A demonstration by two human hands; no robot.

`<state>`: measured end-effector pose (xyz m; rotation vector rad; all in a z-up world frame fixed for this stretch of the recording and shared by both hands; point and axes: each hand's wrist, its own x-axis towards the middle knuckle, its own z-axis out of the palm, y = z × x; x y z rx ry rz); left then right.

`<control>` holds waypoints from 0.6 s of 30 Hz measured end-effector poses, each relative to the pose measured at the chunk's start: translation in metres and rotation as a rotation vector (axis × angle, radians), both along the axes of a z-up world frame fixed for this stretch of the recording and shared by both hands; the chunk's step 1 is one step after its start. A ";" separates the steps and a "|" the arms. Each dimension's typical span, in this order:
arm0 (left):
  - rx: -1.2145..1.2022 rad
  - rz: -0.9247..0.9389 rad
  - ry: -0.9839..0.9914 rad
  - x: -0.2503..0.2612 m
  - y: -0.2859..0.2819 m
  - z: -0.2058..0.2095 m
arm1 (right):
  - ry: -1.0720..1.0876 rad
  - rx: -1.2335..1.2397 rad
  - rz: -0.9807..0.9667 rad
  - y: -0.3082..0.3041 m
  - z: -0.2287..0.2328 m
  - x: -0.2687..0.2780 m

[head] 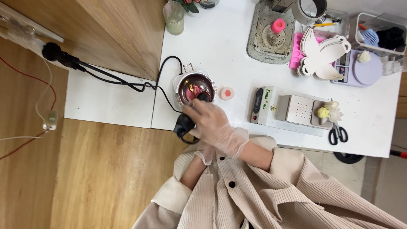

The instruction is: Preparing a silicone candle mold and melting pink wax using a heat gun and stirrer.

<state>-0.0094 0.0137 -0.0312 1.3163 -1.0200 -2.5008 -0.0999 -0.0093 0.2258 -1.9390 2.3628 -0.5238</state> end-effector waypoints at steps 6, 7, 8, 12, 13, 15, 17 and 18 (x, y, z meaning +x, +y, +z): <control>0.006 0.080 -0.036 -0.007 0.012 0.053 | -0.483 -0.252 -0.083 -0.007 0.045 -0.063; 0.039 0.113 -0.017 -0.007 0.009 0.066 | -0.618 -0.296 -0.127 -0.007 0.043 -0.075; 0.069 0.143 0.003 -0.008 0.005 0.080 | -0.753 -0.342 -0.175 -0.008 0.042 -0.088; 0.045 0.140 -0.022 -0.011 0.006 0.077 | -0.806 -0.341 -0.117 -0.009 0.041 -0.121; 0.043 0.134 -0.035 -0.011 0.006 0.076 | -0.783 -0.295 -0.141 -0.009 0.041 -0.124; 0.046 0.132 -0.044 -0.013 0.009 0.072 | -0.755 -0.243 -0.162 -0.011 0.041 -0.125; 0.032 0.143 -0.042 -0.015 0.011 0.066 | -0.722 -0.221 -0.097 -0.015 0.042 -0.121; 0.034 0.148 -0.041 -0.014 0.009 0.072 | -0.721 -0.217 -0.093 -0.017 0.044 -0.117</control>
